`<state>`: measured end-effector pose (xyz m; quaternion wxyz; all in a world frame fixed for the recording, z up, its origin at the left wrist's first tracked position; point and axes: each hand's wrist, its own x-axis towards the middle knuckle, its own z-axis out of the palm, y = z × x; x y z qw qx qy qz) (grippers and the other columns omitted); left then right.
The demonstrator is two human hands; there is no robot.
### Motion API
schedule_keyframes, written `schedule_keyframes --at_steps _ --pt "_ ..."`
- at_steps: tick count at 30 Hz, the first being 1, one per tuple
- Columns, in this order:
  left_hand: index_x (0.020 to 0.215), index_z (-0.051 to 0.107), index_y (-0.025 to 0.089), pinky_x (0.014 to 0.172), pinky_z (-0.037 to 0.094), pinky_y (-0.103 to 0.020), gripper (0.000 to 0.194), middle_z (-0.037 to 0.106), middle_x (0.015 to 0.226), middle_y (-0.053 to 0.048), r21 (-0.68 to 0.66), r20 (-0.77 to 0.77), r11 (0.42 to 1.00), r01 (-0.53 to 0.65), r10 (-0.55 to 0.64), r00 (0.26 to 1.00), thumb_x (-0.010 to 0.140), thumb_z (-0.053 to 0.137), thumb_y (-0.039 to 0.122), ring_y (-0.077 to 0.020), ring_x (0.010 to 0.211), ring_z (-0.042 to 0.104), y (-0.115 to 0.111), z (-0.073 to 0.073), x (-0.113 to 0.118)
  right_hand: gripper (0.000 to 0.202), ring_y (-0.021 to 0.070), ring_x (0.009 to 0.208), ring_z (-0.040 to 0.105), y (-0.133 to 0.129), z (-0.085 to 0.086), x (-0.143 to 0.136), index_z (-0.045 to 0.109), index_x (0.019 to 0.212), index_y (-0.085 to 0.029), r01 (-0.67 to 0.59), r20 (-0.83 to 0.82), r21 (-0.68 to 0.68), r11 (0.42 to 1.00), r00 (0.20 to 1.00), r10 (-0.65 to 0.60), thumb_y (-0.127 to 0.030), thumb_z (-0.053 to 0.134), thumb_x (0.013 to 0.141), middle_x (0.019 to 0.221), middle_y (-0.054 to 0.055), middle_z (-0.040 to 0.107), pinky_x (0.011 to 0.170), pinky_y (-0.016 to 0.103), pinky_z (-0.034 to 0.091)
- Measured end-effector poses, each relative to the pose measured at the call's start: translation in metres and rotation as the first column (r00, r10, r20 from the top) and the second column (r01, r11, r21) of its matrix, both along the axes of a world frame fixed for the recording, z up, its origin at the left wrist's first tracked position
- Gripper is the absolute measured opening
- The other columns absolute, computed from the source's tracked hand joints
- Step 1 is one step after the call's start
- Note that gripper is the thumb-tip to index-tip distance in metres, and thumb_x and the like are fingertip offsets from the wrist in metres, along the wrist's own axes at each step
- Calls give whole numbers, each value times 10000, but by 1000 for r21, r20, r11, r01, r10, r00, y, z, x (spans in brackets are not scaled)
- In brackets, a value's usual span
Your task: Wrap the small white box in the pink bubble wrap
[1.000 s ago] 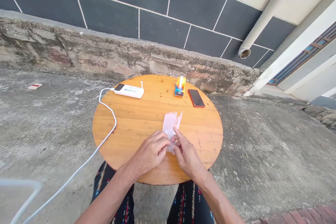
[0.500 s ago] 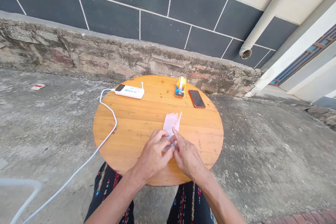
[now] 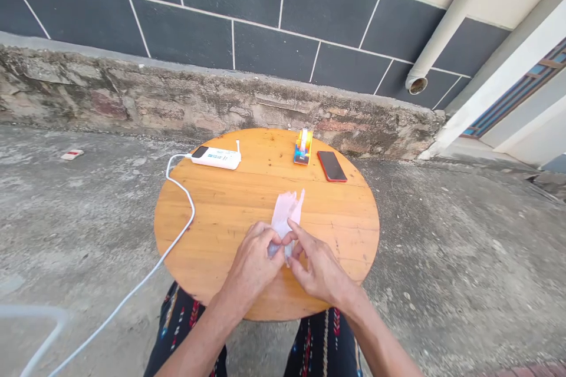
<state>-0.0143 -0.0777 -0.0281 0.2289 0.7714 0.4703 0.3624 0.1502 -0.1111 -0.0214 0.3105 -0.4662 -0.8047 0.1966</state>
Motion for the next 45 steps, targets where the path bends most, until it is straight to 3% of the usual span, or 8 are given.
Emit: schedule_keyframes --at_steps 2,5,10,17,31,36,40,45 --pt "683 569 188 681 454 -317 139 543 778 -19 1 -36 1000 -16 16 999 712 554 53 -199 815 544 0 0 1 594 123 707 593 2 3 7 319 1394 -232 0 -73 -21 1000 997 -1 -106 450 828 1097 40 621 708 269 486" --pt "660 563 190 721 461 -345 154 545 801 -28 82 -103 996 -35 43 994 696 554 41 -210 838 529 -2 0 2 370 128 700 592 12 10 21 526 1236 -215 128 -69 15 992 990 -126 -145 422 888 986 39 651 643 242 465" --pt "658 566 180 804 468 -392 168 568 1012 -63 191 -170 981 19 14 985 696 541 19 -238 951 510 0 2 3 325 183 858 640 40 21 30 579 1202 -244 142 168 95 985 973 -156 -176 425 923 1017 48 678 726 272 458" --pt "661 545 176 811 478 -393 175 589 1077 -67 177 -212 974 144 -105 972 735 511 21 -235 954 516 5 7 0 318 199 625 638 59 38 15 610 1114 -212 130 541 71 989 828 -147 -97 453 861 746 50 702 566 246 345" --pt "694 490 169 812 475 -394 177 584 1090 -70 97 -189 987 131 -111 976 737 471 -2 -235 965 508 0 9 2 288 181 714 647 62 37 21 574 1085 -229 81 559 30 996 825 -84 -112 400 886 863 35 709 590 243 307" --pt "696 485 175 808 471 -386 171 591 1102 -58 80 -178 986 144 -128 976 735 479 8 -232 970 508 2 7 2 234 171 628 621 66 40 21 588 1012 -214 43 589 -6 999 807 -31 -114 423 880 725 15 682 550 245 275" --pt "700 487 181 828 454 -381 176 613 1044 -45 79 -205 982 170 -151 967 719 481 6 -230 976 509 5 9 1 189 154 628 599 61 33 28 585 862 -208 71 561 38 997 824 -80 -136 418 915 706 -2 655 564 240 287" --pt "697 470 188 821 442 -344 170 628 909 -26 34 -198 973 229 -218 956 727 483 22 -204 935 537 9 13 -2 215 146 652 572 52 27 28 605 953 -208 55 554 145 988 823 -127 -86 435 903 770 8 652 617 253 299"
